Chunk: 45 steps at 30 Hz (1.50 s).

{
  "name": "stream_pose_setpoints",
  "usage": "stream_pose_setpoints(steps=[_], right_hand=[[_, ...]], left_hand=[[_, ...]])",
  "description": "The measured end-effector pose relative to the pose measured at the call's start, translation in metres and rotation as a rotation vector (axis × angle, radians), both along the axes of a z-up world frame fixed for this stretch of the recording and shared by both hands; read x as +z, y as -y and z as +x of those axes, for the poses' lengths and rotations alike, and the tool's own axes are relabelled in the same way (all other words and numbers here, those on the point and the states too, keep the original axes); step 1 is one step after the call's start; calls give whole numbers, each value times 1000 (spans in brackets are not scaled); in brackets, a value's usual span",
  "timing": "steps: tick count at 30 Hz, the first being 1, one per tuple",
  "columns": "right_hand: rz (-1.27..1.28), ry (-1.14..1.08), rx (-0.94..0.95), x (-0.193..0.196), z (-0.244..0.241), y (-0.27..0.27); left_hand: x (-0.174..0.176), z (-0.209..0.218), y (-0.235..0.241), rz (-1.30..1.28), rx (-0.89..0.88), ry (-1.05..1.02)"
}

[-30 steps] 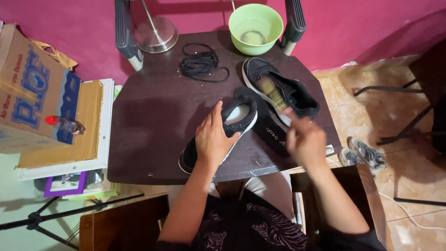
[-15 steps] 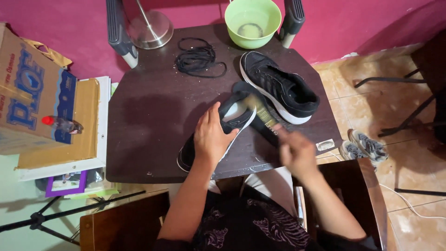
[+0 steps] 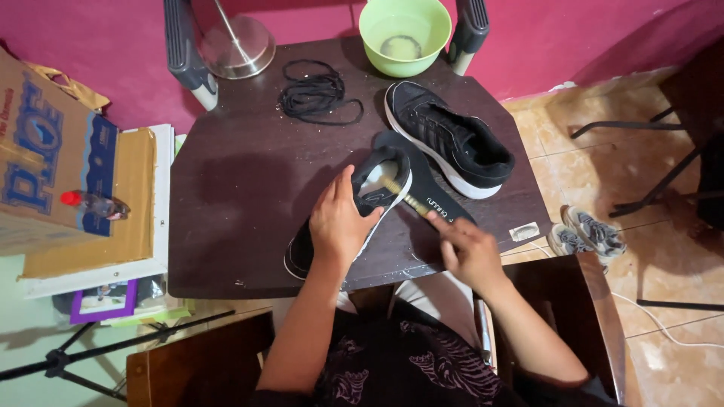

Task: The person scrubs a black sneaker with a yellow brush, focusing on the upper, sides, and interior. They dip the brush into a green bowl of water and continue scrubbing the shoe's inner lining and tongue area.

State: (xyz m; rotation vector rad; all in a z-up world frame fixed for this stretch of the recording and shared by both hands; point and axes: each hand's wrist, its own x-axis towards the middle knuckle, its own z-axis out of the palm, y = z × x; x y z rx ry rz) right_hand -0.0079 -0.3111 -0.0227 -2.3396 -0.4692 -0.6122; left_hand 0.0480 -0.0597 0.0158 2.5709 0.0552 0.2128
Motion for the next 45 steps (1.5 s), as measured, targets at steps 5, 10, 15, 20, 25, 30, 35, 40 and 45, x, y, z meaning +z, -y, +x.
stream_pose_setpoints(steps=[5,10,15,20,25,30,35,40,45], right_hand=[[21,101,-138,29,24,-1],[-181,66,-321,42,37,-11],[-250,-48,-288,61,32,-16],[-47,-64,-149,55,29,-12],[-54,-27,-177,34,23,-7],[-105,-60,-212,9,14,-12],[-97,-9,-222,13,26,2],[-167,-33,-235,15,24,5],[-111,-57,-175,15,22,1]], left_hand=[[-2,1,0,12,7,-22],[-3,1,0,38,21,-60],[-9,3,2,88,54,20],[-9,1,2,62,68,19],[-9,1,1,35,49,44],[-5,0,2,30,41,29],[-4,-1,0,25,34,32],[-5,-2,0,29,29,34],[-6,-4,1,26,37,50]])
